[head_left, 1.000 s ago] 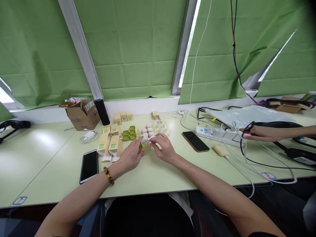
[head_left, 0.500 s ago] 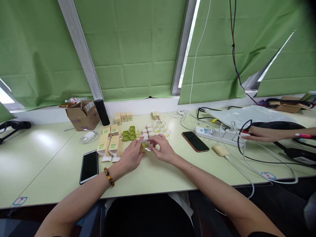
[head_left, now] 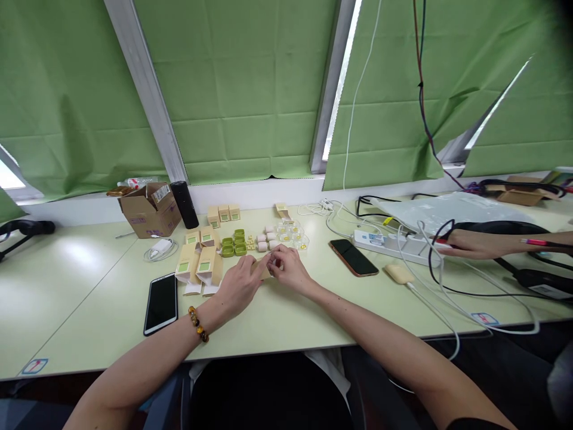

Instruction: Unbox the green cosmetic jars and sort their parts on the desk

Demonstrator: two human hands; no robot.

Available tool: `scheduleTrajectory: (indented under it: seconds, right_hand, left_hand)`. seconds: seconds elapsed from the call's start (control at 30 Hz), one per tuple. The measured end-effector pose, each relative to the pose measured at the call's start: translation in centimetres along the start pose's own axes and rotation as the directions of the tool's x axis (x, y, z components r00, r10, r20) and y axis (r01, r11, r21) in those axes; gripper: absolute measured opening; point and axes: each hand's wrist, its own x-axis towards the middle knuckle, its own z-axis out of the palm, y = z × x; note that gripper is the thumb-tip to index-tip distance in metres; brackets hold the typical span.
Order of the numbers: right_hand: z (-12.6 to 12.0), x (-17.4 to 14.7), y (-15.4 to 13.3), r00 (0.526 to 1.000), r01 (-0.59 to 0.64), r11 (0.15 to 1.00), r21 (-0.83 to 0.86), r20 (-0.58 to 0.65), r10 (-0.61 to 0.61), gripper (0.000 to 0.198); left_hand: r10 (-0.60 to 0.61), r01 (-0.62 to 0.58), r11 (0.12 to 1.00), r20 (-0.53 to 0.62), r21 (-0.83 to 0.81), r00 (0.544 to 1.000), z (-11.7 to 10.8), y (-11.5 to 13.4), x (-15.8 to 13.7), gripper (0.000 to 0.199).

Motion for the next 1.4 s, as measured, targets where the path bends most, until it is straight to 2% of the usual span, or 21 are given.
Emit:
scheduleTrajectory:
  seconds: [0.1, 0.2, 0.33, 0.43, 0.53, 0.6, 0.67, 0.73, 0.8, 0.87, 1.03, 1.13, 1.2, 1.27, 1.4]
  right_hand:
    - [0.0, -0.1, 0.4, 0.998, -0.009, 0.989, 0.145, -0.054, 0.017, 0.012]
    - [0.0, -0.1, 0.9, 0.989, -0.076, 0.943, 0.325, -0.098, 0.113, 0.013]
    - [-0.4, 0.5, 1.5, 0.968, -0.18, 0.778, 0.602, -0.032, 0.249, 0.031]
    - [-1.3, 1.0, 1.9, 0.962, -0.201, 0.711, 0.674, -0.002, 0.274, 0.043]
    - [-2.3, 1.2, 2.1, 0.973, -0.164, 0.744, 0.648, -0.016, 0.229, 0.042]
    - [-2.8, 0.9, 2.0, 0.983, -0.119, 0.807, 0.579, -0.044, 0.177, 0.036]
    - [-2.9, 0.6, 1.7, 0.994, -0.069, 0.896, 0.438, -0.048, 0.099, 0.026]
    - [-2.7, 0.1, 1.4, 1.0, -0.005, 0.969, 0.245, 0.0, 0.005, 0.014]
    - [-2.3, -0.2, 1.1, 0.995, 0.054, 0.995, 0.083, 0.077, -0.061, 0.008]
    - [-2.0, -0.4, 1.0, 0.987, 0.079, 0.997, -0.015, 0.141, -0.077, 0.009]
    - [-1.6, -0.5, 0.9, 0.974, 0.08, 0.992, -0.095, 0.218, -0.058, 0.01]
    - [-1.7, -0.5, 0.7, 0.973, 0.07, 0.992, -0.105, 0.227, -0.045, 0.009]
    - [-1.8, -0.5, 0.6, 0.976, 0.06, 0.994, -0.088, 0.214, -0.04, 0.009]
    - [-2.1, -0.4, 0.4, 0.985, 0.054, 0.998, -0.031, 0.167, -0.048, 0.012]
    - [-2.3, 0.0, -0.3, 0.999, 0.025, 0.968, 0.248, 0.033, -0.035, 0.021]
  left_hand:
    - [-0.04, 0.04, 0.999, -0.008, 0.021, 0.999, -0.3, -0.3, 0.0, 0.071]
    - [-0.08, 0.081, 0.995, -0.025, 0.05, 0.996, -0.6, -0.7, 0.1, 0.071]
    - [-0.108, 0.111, 0.992, -0.057, 0.061, 0.993, -0.8, -1.2, 0.1, 0.071]
    - [-0.143, 0.149, 0.988, -0.118, 0.042, 0.983, -0.8, -1.8, 0.3, 0.071]
    - [-0.218, 0.218, 0.976, -0.201, -0.02, 0.955, -0.8, -2.7, 0.5, 0.07]
    - [-0.269, 0.25, 0.963, -0.25, -0.105, 0.93, -0.7, -3.4, 0.7, 0.07]
    - [-0.31, 0.249, 0.941, -0.292, -0.229, 0.905, -0.5, -3.9, 0.8, 0.071]
    - [-0.344, 0.213, 0.901, -0.32, -0.378, 0.883, -0.3, -4.2, 1.0, 0.072]
    - [-0.379, 0.164, 0.828, -0.319, -0.536, 0.869, -0.1, -4.3, 1.1, 0.072]
    - [-0.42, 0.121, 0.72, -0.289, -0.684, 0.86, 0.1, -4.2, 1.2, 0.071]
    - [-0.481, 0.009, 0.367, -0.182, -0.93, 0.858, 0.2, -3.5, 1.4, 0.076]
    - [-0.456, -0.03, 0.234, -0.137, -0.972, 0.879, -0.1, -3.2, 1.5, 0.077]
    - [-0.446, -0.023, 0.143, -0.086, -0.989, 0.891, -0.4, -3.0, 1.5, 0.076]
    - [-0.452, 0.0, 0.005, -0.002, -1.0, 0.892, -0.8, -2.9, 1.6, 0.072]
    - [-0.434, 0.03, -0.291, 0.159, -0.956, 0.887, -2.2, -2.3, 2.0, 0.058]
